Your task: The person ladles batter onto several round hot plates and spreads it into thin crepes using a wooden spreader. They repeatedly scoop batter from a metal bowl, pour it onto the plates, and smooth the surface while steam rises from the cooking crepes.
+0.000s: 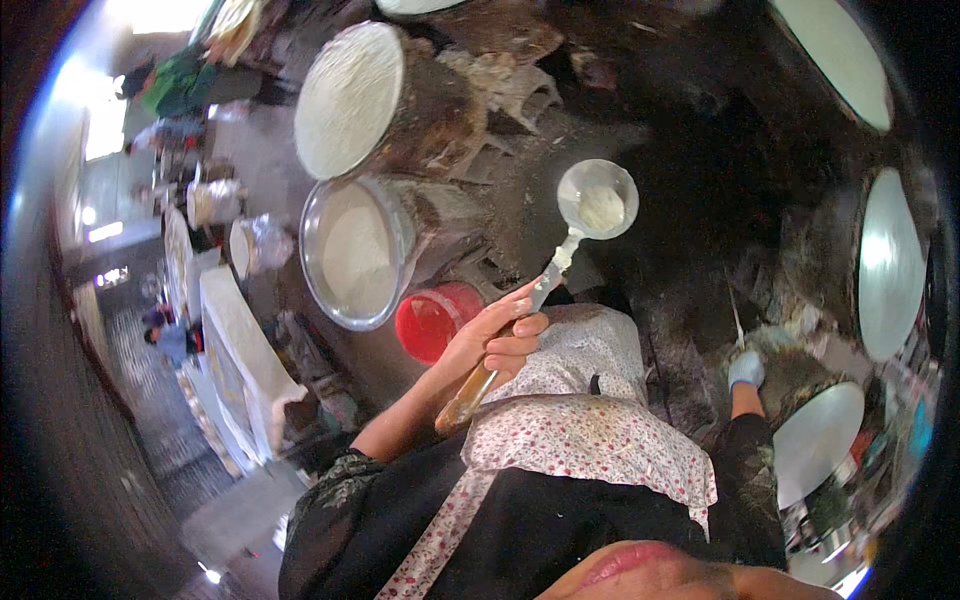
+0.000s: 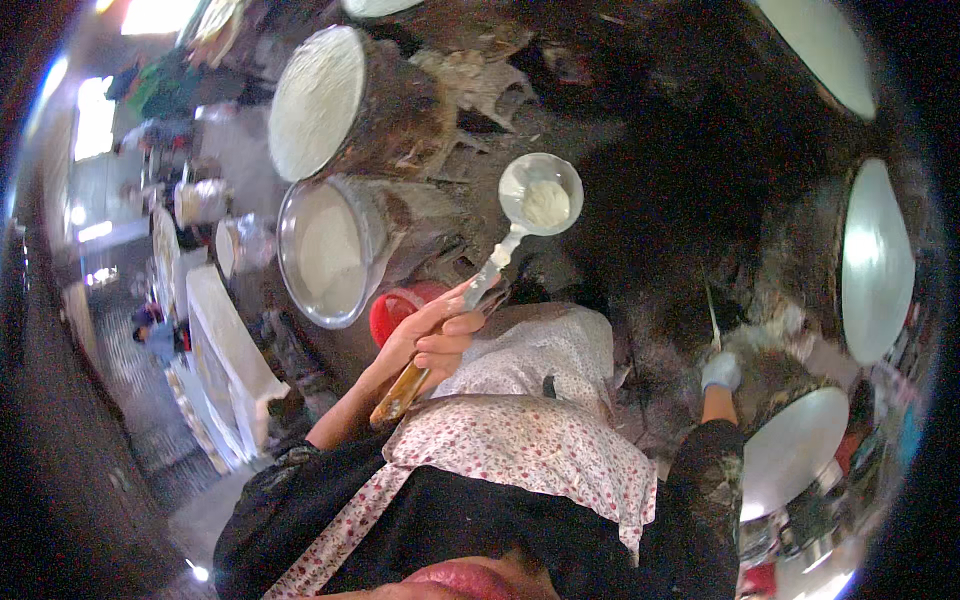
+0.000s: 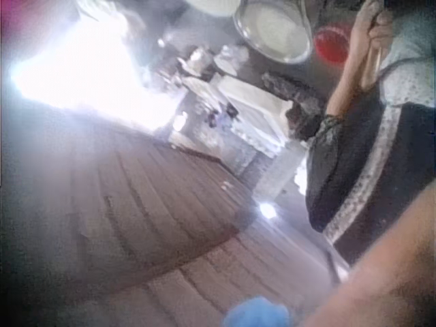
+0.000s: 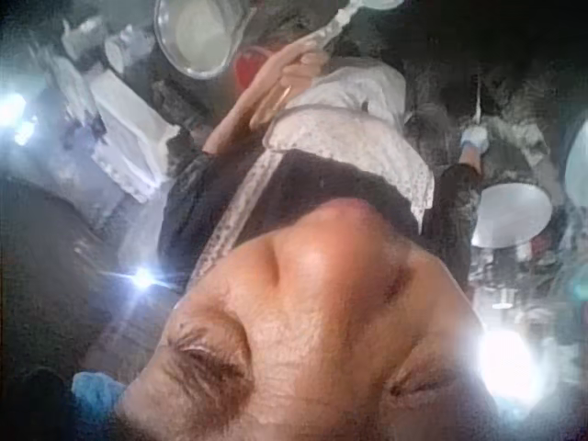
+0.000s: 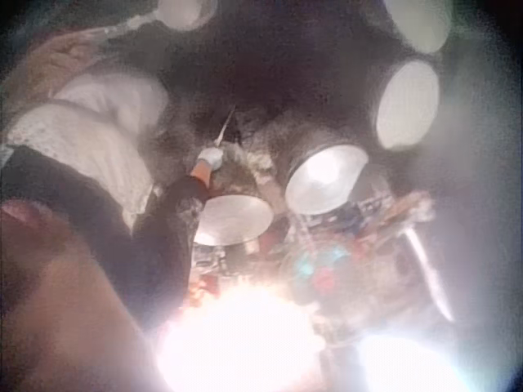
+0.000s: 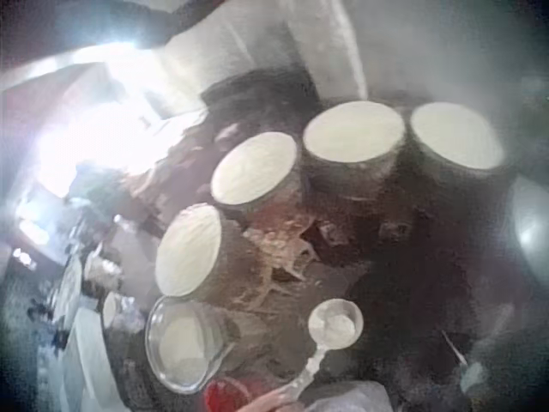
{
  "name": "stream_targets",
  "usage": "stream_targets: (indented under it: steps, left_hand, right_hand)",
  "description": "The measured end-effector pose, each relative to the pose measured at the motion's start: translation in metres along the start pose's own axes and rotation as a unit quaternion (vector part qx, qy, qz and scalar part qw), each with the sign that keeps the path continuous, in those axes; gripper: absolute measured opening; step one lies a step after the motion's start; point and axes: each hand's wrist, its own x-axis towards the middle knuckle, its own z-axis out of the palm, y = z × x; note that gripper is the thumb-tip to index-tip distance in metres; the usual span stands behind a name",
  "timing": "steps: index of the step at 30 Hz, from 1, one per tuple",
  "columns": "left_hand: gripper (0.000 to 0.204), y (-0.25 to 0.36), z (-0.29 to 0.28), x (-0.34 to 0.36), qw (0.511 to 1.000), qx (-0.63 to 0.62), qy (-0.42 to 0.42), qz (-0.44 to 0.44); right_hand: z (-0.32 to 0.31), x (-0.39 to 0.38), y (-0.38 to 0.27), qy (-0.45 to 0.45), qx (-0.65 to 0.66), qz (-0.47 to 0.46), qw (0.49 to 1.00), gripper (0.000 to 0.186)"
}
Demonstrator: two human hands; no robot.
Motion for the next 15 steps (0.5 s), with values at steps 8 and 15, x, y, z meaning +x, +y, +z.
stream_targets:
  steps: [8,15]
  left_hand:
    - [0.049,-0.005,-0.042,-0.041,0.997,-0.057,0.008,0.057]
    - [0.053,0.031,-0.122,-0.125,0.976,-0.129,-0.064,0.165]
  right_hand:
    - [0.023,0.008,-0.001,0.000,0.219,0.060,0.974,0.031]
    - [-0.280,-0.141,-0.042,0.148,0.734,-0.039,0.662,0.044]
